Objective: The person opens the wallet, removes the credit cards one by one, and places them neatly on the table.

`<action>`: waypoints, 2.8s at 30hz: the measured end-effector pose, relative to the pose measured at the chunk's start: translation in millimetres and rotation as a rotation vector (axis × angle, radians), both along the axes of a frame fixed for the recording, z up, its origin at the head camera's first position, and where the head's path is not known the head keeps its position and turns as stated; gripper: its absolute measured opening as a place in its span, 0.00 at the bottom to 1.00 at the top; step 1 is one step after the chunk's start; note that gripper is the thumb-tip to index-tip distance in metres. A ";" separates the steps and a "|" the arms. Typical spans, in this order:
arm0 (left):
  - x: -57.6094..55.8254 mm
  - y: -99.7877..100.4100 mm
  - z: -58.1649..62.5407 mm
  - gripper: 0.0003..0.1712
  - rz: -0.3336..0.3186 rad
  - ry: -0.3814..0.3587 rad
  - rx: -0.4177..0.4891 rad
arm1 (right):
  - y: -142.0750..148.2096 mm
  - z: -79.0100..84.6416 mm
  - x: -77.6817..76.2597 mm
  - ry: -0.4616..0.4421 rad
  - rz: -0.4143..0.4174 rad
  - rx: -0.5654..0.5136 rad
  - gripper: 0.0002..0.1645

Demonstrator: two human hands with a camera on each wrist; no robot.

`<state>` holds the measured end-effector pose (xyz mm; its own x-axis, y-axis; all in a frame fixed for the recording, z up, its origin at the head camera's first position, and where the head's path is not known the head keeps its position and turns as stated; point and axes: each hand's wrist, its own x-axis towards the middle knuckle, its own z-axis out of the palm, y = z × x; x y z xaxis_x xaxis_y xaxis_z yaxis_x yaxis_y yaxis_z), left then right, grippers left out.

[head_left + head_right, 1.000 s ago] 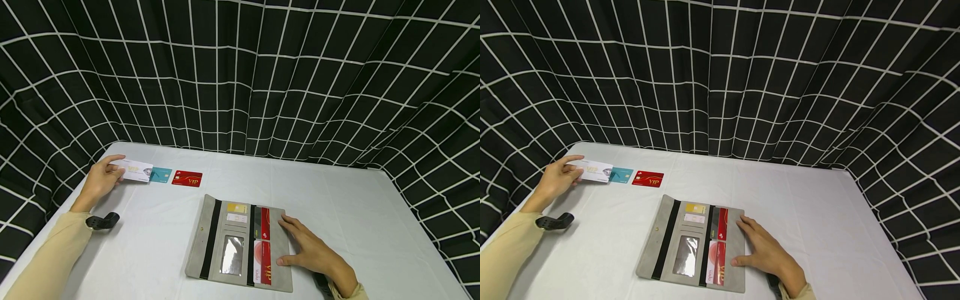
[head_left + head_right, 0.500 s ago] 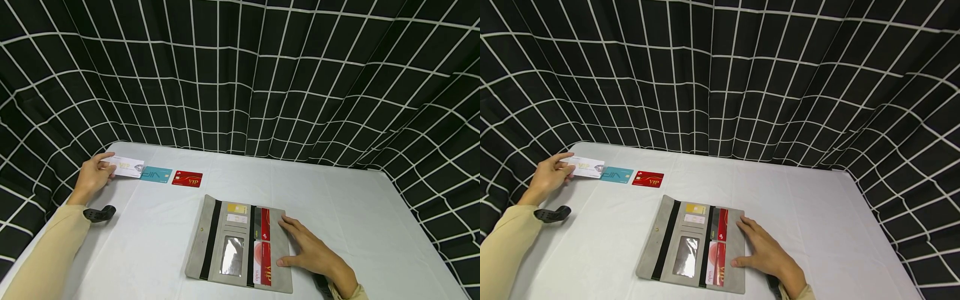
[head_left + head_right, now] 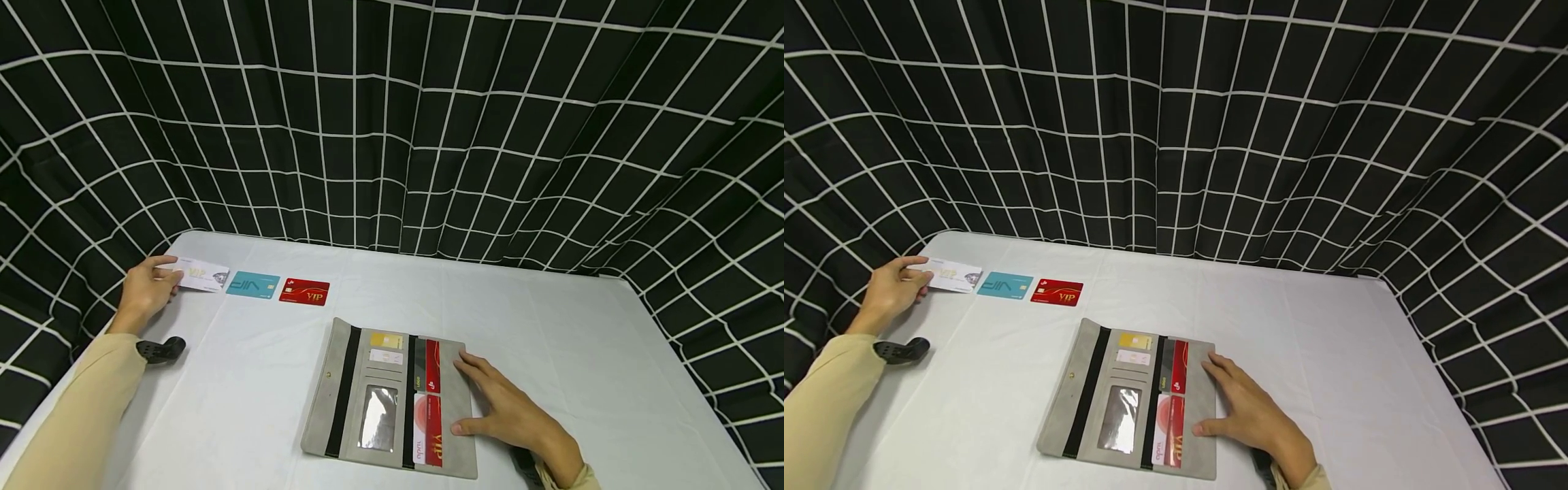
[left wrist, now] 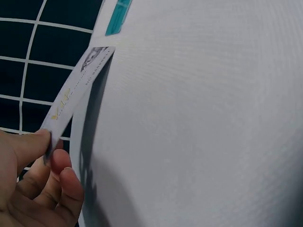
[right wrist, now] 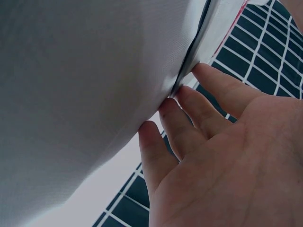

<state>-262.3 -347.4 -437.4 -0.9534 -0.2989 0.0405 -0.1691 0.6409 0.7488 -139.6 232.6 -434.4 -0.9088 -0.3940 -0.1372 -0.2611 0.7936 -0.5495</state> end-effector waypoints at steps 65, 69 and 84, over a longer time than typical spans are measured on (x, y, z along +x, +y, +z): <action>12.7 50.3 2.9 0.28 -0.139 0.133 -0.077 | 1.0 0.6 -2.1 0.026 0.022 -0.004 0.62; 14.1 57.4 4.8 0.27 -0.162 0.143 -0.064 | 1.2 0.1 -2.3 0.014 0.018 -0.008 0.62; 17.6 87.8 11.4 0.25 -0.242 0.211 -0.053 | 0.5 0.1 -1.6 0.001 0.004 -0.005 0.62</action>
